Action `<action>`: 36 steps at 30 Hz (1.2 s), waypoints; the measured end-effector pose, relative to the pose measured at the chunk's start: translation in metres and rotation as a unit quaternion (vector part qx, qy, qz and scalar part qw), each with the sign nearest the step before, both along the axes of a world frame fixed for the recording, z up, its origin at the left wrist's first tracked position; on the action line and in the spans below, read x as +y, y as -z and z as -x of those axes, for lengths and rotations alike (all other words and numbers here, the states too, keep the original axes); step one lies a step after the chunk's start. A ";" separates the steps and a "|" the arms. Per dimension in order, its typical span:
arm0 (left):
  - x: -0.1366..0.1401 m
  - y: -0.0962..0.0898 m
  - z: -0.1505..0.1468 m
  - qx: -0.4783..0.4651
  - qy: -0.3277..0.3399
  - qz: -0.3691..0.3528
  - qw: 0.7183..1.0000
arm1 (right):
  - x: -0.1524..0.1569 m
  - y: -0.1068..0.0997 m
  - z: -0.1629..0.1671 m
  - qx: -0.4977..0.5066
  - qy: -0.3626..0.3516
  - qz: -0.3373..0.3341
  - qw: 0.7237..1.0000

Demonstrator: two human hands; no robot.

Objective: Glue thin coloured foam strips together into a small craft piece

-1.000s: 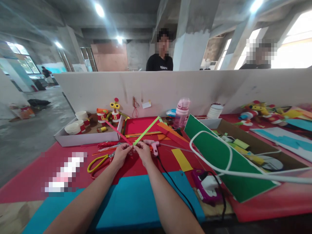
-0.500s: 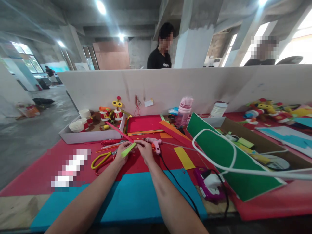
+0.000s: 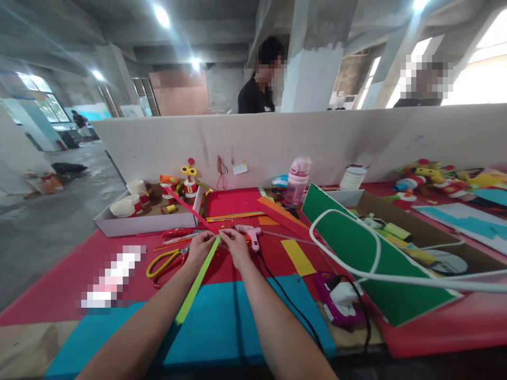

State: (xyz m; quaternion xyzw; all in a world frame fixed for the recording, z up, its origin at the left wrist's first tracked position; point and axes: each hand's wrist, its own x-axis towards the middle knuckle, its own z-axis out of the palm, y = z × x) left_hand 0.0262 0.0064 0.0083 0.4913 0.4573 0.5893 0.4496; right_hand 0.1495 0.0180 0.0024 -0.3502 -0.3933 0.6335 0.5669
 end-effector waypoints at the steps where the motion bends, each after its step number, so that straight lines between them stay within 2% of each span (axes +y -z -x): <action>1: 0.001 0.001 0.001 -0.002 0.003 0.004 1.000 | 0.000 0.000 0.000 0.000 0.002 0.001 1.000; 8: 0.005 0.003 0.006 0.019 0.011 0.011 1.000 | 0.001 0.002 0.001 -0.013 0.008 0.001 1.000; 14: 0.003 0.003 0.006 0.010 0.035 0.027 0.999 | 0.003 0.004 0.001 -0.082 0.047 -0.053 0.994; 16: 0.002 0.004 0.003 -0.030 0.042 0.015 0.999 | 0.004 0.004 0.002 -0.057 0.060 -0.047 0.995; 18: 0.000 0.005 -0.001 -0.081 0.043 0.003 0.996 | 0.004 0.002 0.002 0.015 0.062 -0.015 0.998; 21: -0.002 0.003 -0.006 -0.103 0.078 0.018 0.991 | 0.004 -0.002 0.001 0.102 0.053 0.028 0.993; 25: -0.004 -0.001 -0.006 -0.102 0.118 0.023 0.987 | 0.002 -0.005 -0.001 0.106 0.035 0.044 0.993; 27: -0.004 -0.002 -0.005 -0.105 0.108 0.029 0.988 | 0.000 -0.005 -0.002 0.080 0.022 0.052 0.995; 31: -0.001 0.000 -0.001 -0.111 0.029 0.018 0.993 | -0.002 -0.005 -0.001 0.036 -0.015 0.058 0.998; 36: 0.001 0.000 0.003 -0.084 -0.016 0.012 0.996 | -0.002 -0.008 0.000 0.069 -0.026 0.085 0.994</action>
